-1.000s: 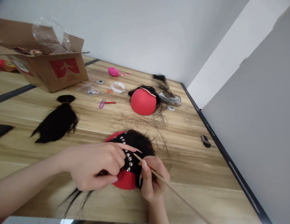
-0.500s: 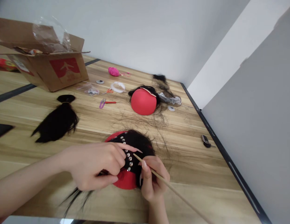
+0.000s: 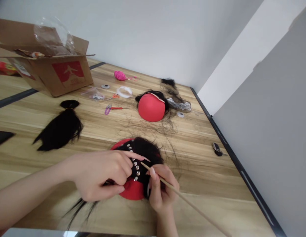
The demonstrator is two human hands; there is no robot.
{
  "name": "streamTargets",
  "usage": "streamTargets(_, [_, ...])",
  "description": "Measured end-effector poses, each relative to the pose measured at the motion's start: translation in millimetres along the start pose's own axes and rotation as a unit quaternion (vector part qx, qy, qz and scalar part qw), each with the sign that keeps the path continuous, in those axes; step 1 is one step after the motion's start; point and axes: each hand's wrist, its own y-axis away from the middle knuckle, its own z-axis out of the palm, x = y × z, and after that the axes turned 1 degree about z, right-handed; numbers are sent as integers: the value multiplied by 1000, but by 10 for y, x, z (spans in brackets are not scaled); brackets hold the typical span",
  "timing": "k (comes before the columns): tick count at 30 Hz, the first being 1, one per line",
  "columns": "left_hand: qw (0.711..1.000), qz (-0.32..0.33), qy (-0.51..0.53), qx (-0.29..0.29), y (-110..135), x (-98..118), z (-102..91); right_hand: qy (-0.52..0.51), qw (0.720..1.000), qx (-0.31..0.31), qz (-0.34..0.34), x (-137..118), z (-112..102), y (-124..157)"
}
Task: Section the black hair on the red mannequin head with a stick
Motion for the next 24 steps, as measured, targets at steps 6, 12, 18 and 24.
streamTargets(6, [1000, -1, 5, 8, 2, -1, 8, -4, 1000, -5, -8, -8, -1, -5])
streamTargets(12, [1000, -8, 6, 4, -5, 9, 1, -10, 1000, -16, -11, -4, -6, -3])
streamTargets(18, [1000, -12, 5, 3, -10, 19, -7, 4, 1000, -9, -18, -3, -6, 9])
streamTargets(24, [1000, -9, 5, 2, -2, 15, -5, 4, 1000, -11, -16, 3, -18, 11])
